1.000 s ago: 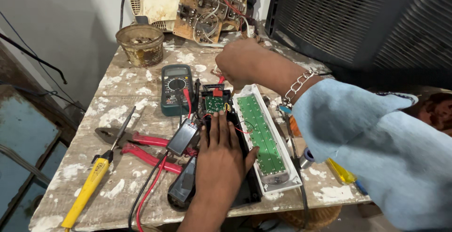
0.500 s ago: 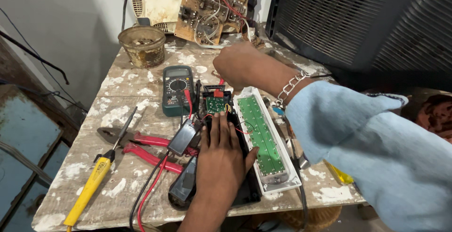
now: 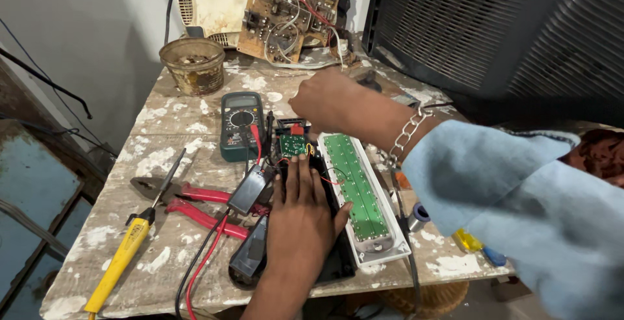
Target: The person repairs an LED light fixture at a workbench. They hold the circuit board and housing while soldering connections with a soldering iron, unscrew and reposition parts with a screwdriver, brush the board, and use a multimeter with probes to test the circuit.
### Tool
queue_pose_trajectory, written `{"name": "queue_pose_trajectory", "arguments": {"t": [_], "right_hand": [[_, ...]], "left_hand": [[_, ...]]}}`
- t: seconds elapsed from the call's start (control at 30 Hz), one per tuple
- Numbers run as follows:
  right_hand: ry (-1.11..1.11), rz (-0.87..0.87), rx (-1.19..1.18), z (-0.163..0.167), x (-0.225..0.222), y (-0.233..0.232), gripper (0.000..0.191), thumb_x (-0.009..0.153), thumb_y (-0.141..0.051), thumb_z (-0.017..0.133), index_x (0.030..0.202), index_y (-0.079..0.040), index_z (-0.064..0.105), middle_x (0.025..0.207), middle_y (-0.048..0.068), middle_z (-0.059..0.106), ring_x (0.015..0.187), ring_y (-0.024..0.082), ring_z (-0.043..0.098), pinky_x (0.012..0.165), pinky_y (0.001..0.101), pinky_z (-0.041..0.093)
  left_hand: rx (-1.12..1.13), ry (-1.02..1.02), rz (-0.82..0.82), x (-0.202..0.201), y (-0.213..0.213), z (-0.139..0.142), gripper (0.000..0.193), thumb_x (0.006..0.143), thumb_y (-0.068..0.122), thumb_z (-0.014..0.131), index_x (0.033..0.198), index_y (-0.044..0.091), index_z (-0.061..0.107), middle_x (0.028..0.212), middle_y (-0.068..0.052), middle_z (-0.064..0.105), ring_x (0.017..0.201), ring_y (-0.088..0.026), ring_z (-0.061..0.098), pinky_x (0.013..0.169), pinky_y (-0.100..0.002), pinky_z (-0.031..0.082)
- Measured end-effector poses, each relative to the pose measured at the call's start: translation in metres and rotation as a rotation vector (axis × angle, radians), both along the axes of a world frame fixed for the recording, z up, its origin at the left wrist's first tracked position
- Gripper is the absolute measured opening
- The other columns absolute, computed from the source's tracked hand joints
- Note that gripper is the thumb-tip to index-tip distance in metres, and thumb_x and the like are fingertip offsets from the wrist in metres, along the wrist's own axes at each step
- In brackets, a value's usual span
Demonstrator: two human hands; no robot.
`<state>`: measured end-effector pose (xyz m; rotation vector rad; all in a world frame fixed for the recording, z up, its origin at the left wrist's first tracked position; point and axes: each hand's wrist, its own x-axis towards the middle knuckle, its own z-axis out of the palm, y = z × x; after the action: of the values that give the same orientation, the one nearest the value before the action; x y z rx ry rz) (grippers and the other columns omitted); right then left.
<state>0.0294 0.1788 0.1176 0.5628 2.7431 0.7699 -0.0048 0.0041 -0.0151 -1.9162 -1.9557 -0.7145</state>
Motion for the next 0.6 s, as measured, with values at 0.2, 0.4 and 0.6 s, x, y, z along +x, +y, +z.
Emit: {"name": "queue_pose_trajectory", "arguments": {"t": [0.2, 0.4, 0.6], "right_hand": [[0.158, 0.108, -0.008, 0.004, 0.007, -0.002, 0.014, 0.085, -0.01, 0.069, 0.097, -0.009, 0.075, 0.09, 0.014, 0.077, 0.085, 0.034, 0.075, 0.067, 0.0476, 0.058], [0.148, 0.063, 0.05, 0.007, -0.006, -0.003, 0.013, 0.085, -0.016, 0.068, 0.08, -0.007, 0.076, 0.087, 0.015, 0.076, 0.08, 0.034, 0.075, 0.068, 0.0489, 0.058], [0.196, 0.071, 0.049, 0.002, -0.001, -0.004, 0.014, 0.086, -0.017, 0.068, 0.082, -0.007, 0.076, 0.086, 0.017, 0.075, 0.079, 0.035, 0.075, 0.067, 0.0499, 0.058]], "left_hand": [[0.001, 0.022, -0.006, -0.001, 0.0, -0.002, 0.085, 0.089, 0.058, 0.058, 0.132, -0.015, 0.052, 0.149, -0.03, 0.041, 0.142, -0.041, 0.034, 0.112, -0.056, 0.032], [-0.006, 0.029, -0.004, -0.001, 0.0, -0.001, 0.084, 0.089, 0.058, 0.057, 0.133, -0.014, 0.052, 0.15, -0.03, 0.041, 0.142, -0.041, 0.034, 0.112, -0.056, 0.031], [0.002, 0.014, -0.011, -0.002, 0.0, -0.001, 0.083, 0.091, 0.058, 0.057, 0.133, -0.014, 0.052, 0.151, -0.03, 0.041, 0.143, -0.042, 0.035, 0.112, -0.055, 0.031]]}}
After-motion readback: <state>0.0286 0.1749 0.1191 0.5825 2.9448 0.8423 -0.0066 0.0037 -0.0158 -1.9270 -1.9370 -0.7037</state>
